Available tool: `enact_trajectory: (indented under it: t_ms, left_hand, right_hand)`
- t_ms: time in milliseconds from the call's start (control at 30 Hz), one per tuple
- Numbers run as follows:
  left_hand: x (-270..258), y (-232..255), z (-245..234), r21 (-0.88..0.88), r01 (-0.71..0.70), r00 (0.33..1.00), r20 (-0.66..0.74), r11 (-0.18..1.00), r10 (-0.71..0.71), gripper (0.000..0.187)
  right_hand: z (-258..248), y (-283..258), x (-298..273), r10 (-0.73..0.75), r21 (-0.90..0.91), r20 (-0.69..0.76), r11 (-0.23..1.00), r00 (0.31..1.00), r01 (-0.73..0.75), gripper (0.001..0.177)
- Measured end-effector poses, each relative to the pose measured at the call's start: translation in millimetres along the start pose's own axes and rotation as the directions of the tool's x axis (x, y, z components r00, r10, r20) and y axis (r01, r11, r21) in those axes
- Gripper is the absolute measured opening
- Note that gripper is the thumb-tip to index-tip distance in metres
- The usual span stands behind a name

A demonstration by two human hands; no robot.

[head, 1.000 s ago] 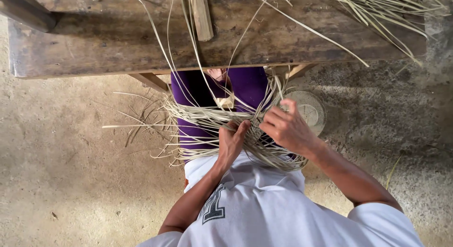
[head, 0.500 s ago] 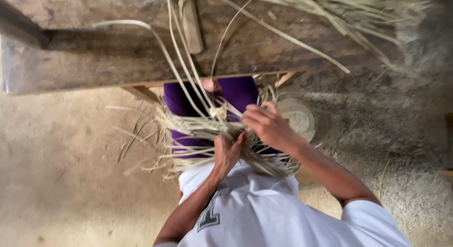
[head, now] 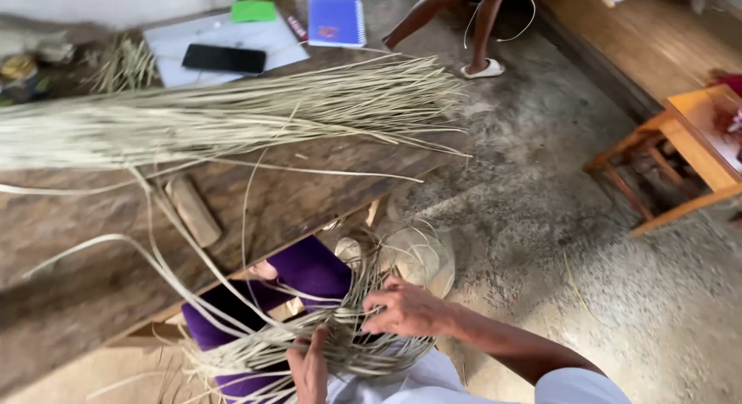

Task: Weaving dried plant fibers together to create a hat or basket

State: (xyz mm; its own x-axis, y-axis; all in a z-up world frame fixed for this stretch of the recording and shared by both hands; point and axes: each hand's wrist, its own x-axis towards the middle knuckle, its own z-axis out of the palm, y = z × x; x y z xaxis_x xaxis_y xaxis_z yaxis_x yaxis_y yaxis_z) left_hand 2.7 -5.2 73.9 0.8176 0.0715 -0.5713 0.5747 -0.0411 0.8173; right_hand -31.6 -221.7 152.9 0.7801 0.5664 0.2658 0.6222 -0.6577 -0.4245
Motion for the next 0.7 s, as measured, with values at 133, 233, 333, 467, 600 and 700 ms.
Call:
enact_trajectory:
  t_ms: [133,233,333,467,600,700]
  left_hand:
    - [-24,46,5,0.038,0.090,0.996,-0.029,0.995,-0.089,0.041]
    - [-22,43,7,-0.100,0.218,0.967,-0.112,0.971,-0.229,0.033]
    - [-12,29,5,-0.061,0.208,0.943,-0.251,0.976,-0.216,0.043]
    - [-9,21,2,0.005,0.060,0.982,-0.182,0.998,-0.058,0.039]
    - [-15,28,8,0.150,-0.063,0.991,-0.108,0.987,0.080,0.031]
    - [-11,11,7,0.197,-0.210,0.973,-0.053,0.958,0.225,0.034]
  right_hand:
    - [1,-4,-37,0.140,0.066,0.176,0.986,0.974,-0.153,0.009]
    - [-27,-11,-56,0.346,0.091,0.472,0.896,0.811,-0.435,0.010]
    - [-70,-11,-73,0.624,-0.035,0.631,0.616,0.461,-0.787,0.016]
    - [-102,13,-103,0.715,-0.262,0.699,0.278,0.017,-0.924,0.003]
    - [-135,2,-71,0.596,0.090,0.568,0.641,0.568,-0.763,0.041]
    - [-101,7,-24,-0.008,0.351,-0.166,0.934,0.986,0.067,0.045]
